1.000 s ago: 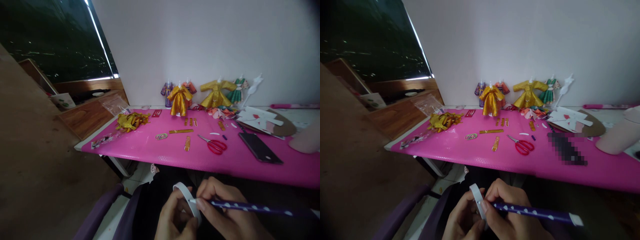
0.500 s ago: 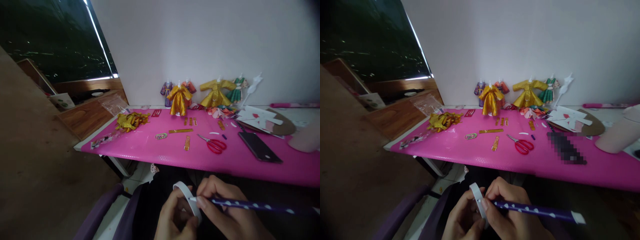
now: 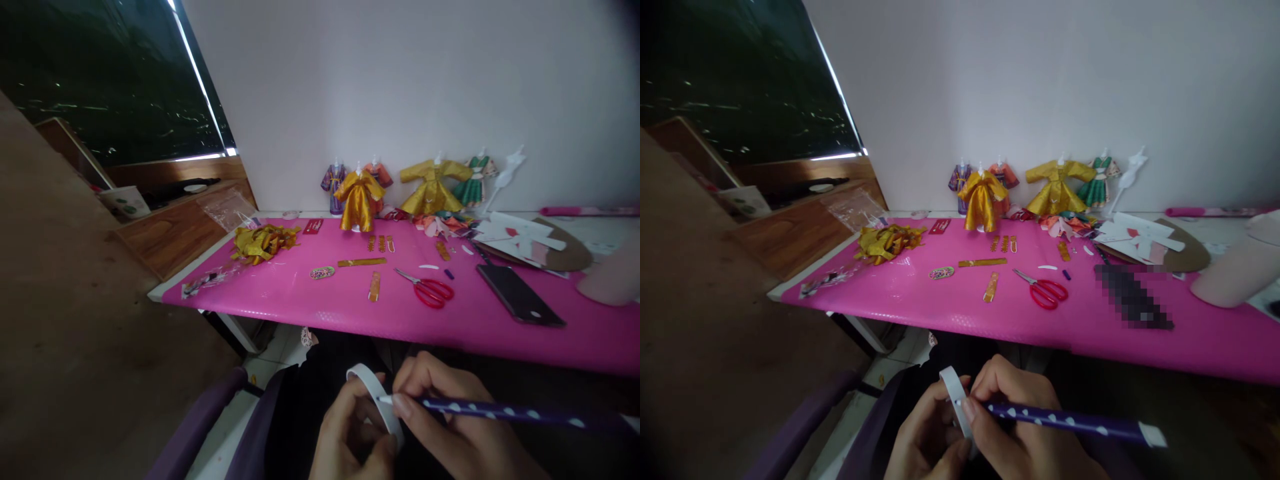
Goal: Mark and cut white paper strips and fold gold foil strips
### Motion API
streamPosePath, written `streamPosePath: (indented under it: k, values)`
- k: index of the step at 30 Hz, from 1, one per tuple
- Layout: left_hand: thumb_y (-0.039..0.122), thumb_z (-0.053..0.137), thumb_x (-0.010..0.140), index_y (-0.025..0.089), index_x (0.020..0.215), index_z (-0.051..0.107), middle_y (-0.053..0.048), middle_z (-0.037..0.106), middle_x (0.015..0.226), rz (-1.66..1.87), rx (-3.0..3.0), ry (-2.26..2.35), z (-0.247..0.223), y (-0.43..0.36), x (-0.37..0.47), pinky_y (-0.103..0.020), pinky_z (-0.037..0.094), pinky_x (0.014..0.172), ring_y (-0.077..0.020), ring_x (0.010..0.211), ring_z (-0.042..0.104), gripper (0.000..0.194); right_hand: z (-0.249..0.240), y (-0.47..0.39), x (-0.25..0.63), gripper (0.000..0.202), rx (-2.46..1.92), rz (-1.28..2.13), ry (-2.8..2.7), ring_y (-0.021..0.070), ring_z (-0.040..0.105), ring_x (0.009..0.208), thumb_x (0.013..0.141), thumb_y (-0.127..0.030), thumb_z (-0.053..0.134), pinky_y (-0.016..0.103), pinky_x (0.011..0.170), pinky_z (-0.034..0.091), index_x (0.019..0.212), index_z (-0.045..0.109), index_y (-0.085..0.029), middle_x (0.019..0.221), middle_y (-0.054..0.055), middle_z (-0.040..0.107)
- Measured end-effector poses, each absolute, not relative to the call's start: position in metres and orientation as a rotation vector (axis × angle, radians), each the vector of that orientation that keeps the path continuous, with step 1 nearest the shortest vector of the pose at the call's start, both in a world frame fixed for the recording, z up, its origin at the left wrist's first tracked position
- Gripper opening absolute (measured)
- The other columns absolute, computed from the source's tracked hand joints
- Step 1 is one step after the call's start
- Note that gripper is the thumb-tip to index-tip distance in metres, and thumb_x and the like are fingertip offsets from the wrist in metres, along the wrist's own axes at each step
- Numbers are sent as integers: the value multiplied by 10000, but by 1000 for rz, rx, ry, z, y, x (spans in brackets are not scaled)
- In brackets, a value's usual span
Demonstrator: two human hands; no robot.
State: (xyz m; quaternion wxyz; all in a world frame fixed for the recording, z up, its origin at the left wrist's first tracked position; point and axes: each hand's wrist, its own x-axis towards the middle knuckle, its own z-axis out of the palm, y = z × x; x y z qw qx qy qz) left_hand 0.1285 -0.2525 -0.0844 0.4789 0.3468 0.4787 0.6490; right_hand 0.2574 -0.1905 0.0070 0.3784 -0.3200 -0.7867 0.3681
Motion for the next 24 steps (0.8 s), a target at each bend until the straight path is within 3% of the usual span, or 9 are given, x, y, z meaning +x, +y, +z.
streamPosePath:
  k: [11,19,24]
  values:
    - [227,761,725,235,1234,666,-105,722,1049,1449,920,1092,-65,-257,113,-342,552,740,-232,836,673,518,6,-185,259,190,-774,991,-2006,135,588,577,944,-220,470,240,535,486,759,510,-229,658,-29,578]
    - [228,781,714,230,1221,679,-93,722,987,1434,942,1111,-64,-256,113,-311,548,686,-211,778,660,517,6,-188,259,204,-756,1032,-2004,138,595,591,947,-210,463,253,553,493,750,516,-226,674,-19,592]
    - [194,777,711,251,1227,677,-108,709,1096,1421,912,1146,-61,-259,112,-350,555,767,-248,880,668,529,7,-188,257,186,-785,974,-2011,142,600,581,937,-222,478,246,525,493,755,514,-230,666,-18,594]
